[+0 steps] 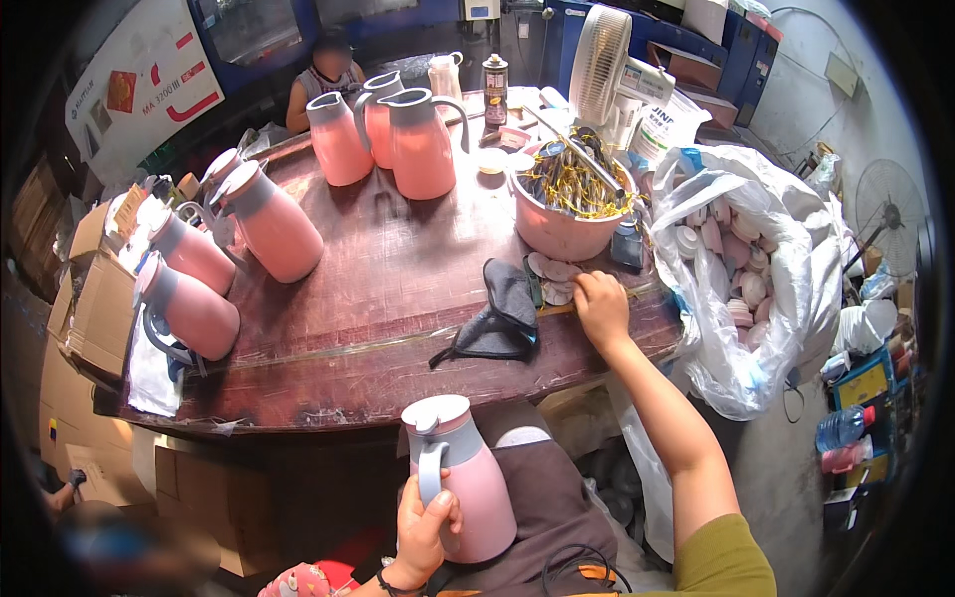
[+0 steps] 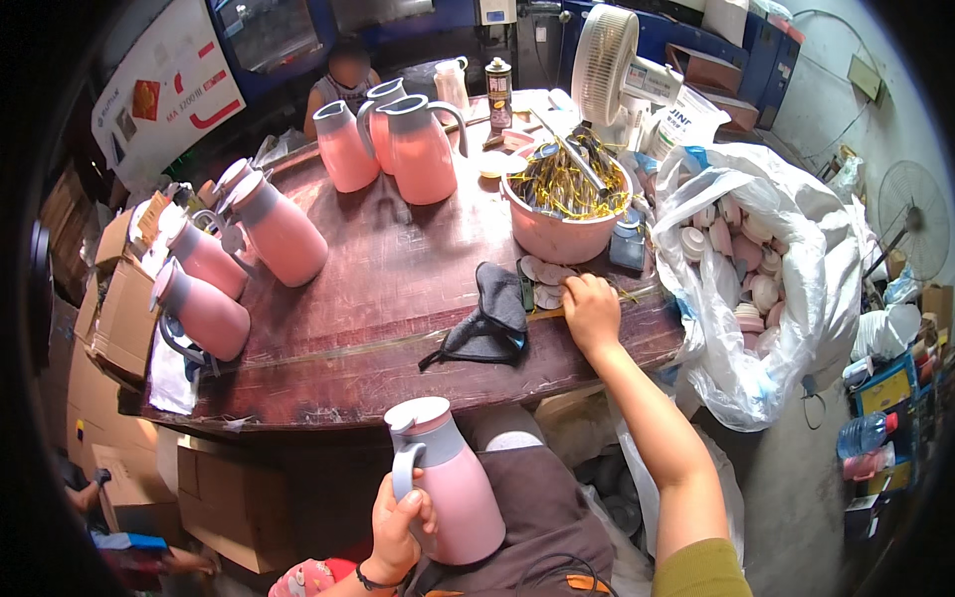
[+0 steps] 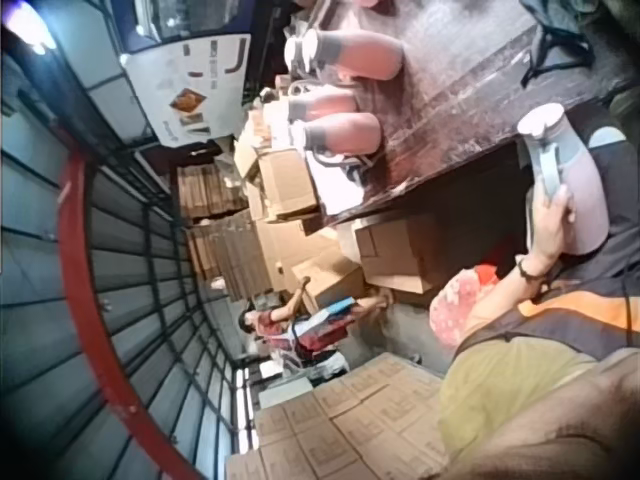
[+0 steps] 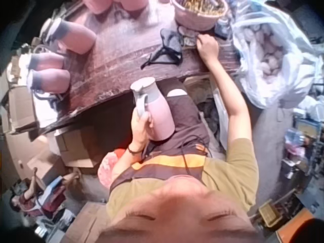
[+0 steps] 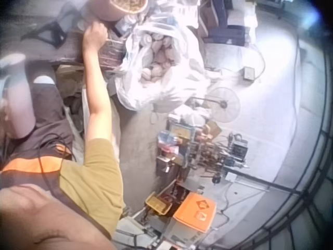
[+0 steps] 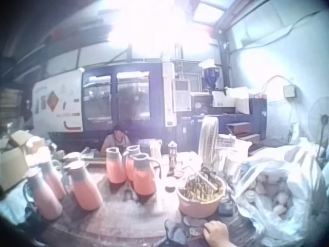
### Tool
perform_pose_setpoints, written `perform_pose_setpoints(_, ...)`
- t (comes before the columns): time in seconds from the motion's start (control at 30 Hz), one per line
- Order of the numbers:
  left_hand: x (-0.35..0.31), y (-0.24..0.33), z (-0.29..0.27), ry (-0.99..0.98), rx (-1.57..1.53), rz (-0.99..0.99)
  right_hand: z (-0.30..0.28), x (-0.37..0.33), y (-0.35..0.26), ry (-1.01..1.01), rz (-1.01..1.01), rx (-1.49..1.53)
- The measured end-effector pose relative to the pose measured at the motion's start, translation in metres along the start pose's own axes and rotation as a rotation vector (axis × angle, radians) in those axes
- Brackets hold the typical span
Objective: The person assembles pink kettles by attaching lids and securing them with rubber bands. They repeatedly pick up a kettle, place a lid on top, and wrap a rubber band around the lid and handle to hold it in place, then set the finished unit on the table.
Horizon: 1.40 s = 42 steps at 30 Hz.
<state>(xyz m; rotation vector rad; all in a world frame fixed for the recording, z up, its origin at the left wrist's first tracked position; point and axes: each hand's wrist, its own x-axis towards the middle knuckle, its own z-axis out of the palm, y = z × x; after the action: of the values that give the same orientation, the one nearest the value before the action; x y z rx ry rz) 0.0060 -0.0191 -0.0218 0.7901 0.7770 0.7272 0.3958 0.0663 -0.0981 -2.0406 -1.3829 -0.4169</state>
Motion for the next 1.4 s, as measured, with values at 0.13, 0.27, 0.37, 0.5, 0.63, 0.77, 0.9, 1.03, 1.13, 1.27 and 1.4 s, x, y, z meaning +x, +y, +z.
perform_pose_setpoints(0.13,0.005,-0.002,-0.001,-0.007,0.047,-0.034,0.031,0.026,-0.023,0.011,0.022,-0.218)
perform_pose_setpoints(0.27,0.006,-0.003,-0.005,-0.002,0.131,-0.039,0.049,0.037,-0.039,0.044,0.017,-0.303)
perform_pose_setpoints(0.37,0.007,-0.002,-0.007,-0.026,0.162,-0.049,0.072,0.041,-0.028,-0.047,0.033,-0.379)
perform_pose_setpoints(0.5,0.005,-0.003,-0.011,-0.076,0.211,-0.052,0.045,0.044,-0.040,0.126,0.020,-0.384)
perform_pose_setpoints(0.63,0.000,-0.010,-0.024,-0.011,-0.037,-0.120,0.010,0.025,-0.059,0.308,0.187,0.492)
perform_pose_setpoints(0.77,0.006,-0.012,-0.042,0.032,0.006,-0.108,-0.014,-0.019,-0.079,-0.056,0.611,1.273)
perform_pose_setpoints(0.9,0.012,-0.010,-0.055,-0.041,0.062,-0.102,-0.050,-0.053,-0.116,-0.294,0.759,1.526)
perform_pose_setpoints(1.03,0.019,0.000,-0.054,-0.143,0.261,-0.093,-0.088,-0.115,-0.158,-0.553,0.657,1.697)
perform_pose_setpoints(1.13,0.026,-0.006,-0.055,-0.322,0.310,-0.064,-0.090,-0.168,-0.184,-0.671,0.861,1.980)
perform_pose_setpoints(1.27,0.027,0.007,-0.049,-0.483,0.466,-0.138,-0.087,-0.190,-0.197,-0.738,1.002,2.088)
perform_pose_setpoints(1.4,0.023,0.015,-0.043,-0.449,0.676,-0.102,-0.094,-0.183,-0.198,-0.767,0.989,2.029)
